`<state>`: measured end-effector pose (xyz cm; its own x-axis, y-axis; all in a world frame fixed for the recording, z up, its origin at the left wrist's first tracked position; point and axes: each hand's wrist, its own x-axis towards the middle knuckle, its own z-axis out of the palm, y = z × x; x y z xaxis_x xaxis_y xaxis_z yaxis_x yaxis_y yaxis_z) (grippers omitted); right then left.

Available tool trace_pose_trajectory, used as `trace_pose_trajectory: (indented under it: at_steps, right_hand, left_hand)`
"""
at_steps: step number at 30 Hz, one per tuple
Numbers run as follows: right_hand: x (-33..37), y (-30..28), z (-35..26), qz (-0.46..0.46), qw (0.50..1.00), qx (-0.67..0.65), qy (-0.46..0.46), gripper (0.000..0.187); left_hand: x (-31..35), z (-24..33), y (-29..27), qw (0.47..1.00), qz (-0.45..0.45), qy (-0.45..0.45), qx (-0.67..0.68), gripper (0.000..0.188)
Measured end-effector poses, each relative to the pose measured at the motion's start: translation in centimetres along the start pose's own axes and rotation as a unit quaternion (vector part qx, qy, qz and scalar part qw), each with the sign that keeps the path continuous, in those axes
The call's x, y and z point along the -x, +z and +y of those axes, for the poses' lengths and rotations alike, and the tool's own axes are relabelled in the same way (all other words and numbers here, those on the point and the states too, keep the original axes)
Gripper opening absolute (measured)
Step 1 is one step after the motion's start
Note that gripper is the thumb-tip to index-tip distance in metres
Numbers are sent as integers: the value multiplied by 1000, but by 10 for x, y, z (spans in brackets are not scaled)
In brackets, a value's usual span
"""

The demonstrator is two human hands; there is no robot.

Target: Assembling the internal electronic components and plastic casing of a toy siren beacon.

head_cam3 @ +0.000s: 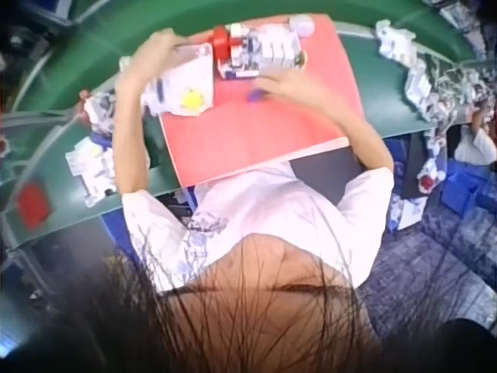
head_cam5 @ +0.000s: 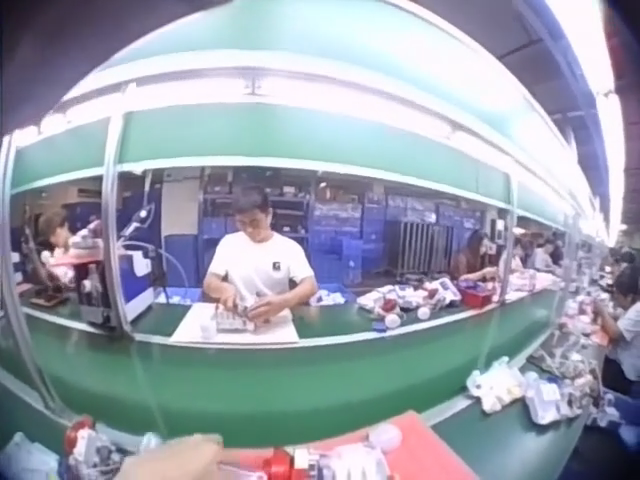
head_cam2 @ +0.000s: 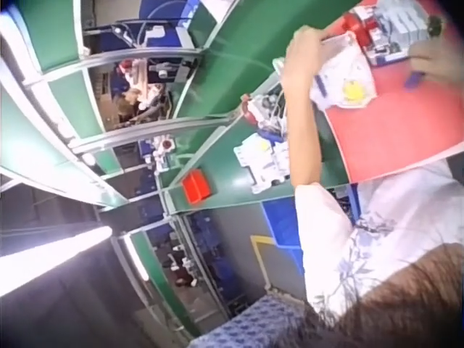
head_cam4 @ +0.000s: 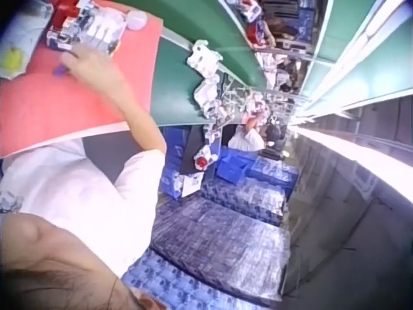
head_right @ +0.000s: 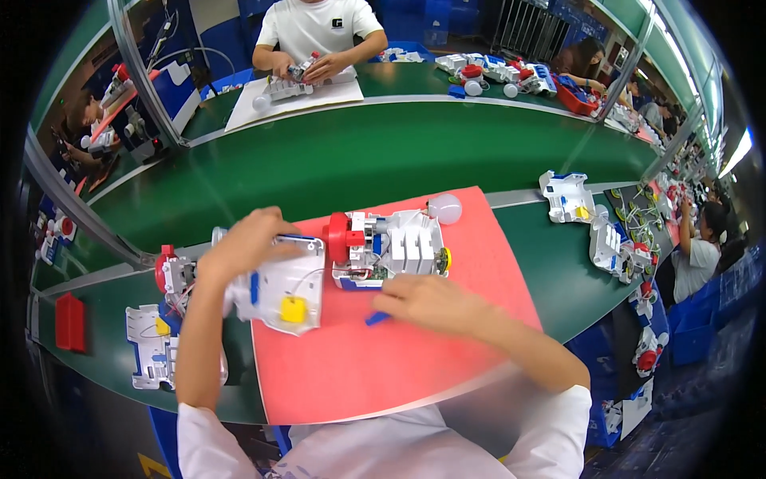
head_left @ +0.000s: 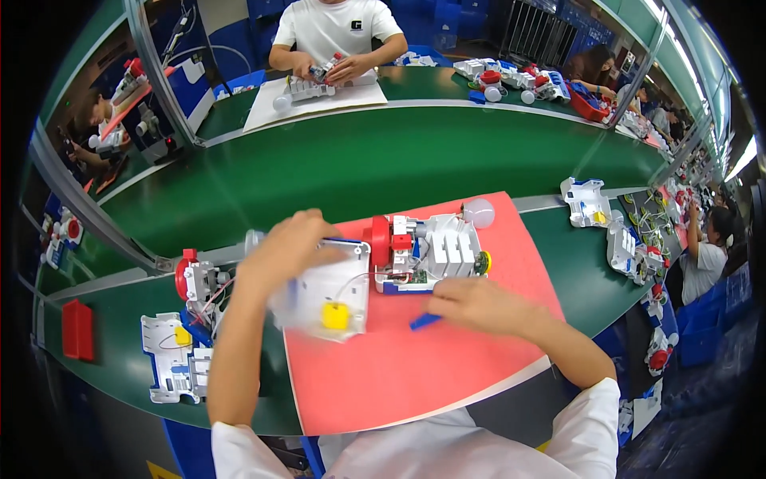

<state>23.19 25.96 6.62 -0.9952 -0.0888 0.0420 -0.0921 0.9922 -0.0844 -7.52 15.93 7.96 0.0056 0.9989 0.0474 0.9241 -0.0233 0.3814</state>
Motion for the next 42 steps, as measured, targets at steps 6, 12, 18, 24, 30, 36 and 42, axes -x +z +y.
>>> trace_pose_trajectory:
  at_steps: [6, 12, 18, 24, 30, 36, 42]
  right_hand:
    - [-4, 21, 18, 295, 925, -184, 154, 39]
    - [-13, 40, 23, 310, 923, -176, 147, 37]
    - [-19, 46, 19, 315, 920, -177, 151, 36]
    - [-18, 52, 16, 325, 920, -166, 139, 33]
    - [-15, 55, 9, 316, 944, -1, 96, 34]
    - [-7, 33, 7, 225, 967, 59, 105, 39]
    - [19, 13, 53, 358, 906, -40, 224, 39]
  left_hand:
    - [-35, -13, 7, 994, -16, -27, -108, 21]
    - [-3, 15, 22, 981, 59, 18, -186, 39]
    - [30, 37, 57, 986, 142, 78, -23, 44]
    - [24, 37, 88, 981, 183, 53, -38, 43]
    - [22, 36, 93, 981, 180, 44, -47, 35]
    - [16, 36, 94, 980, 186, 58, -44, 31]
    - [20, 36, 95, 980, 187, 55, -45, 38]
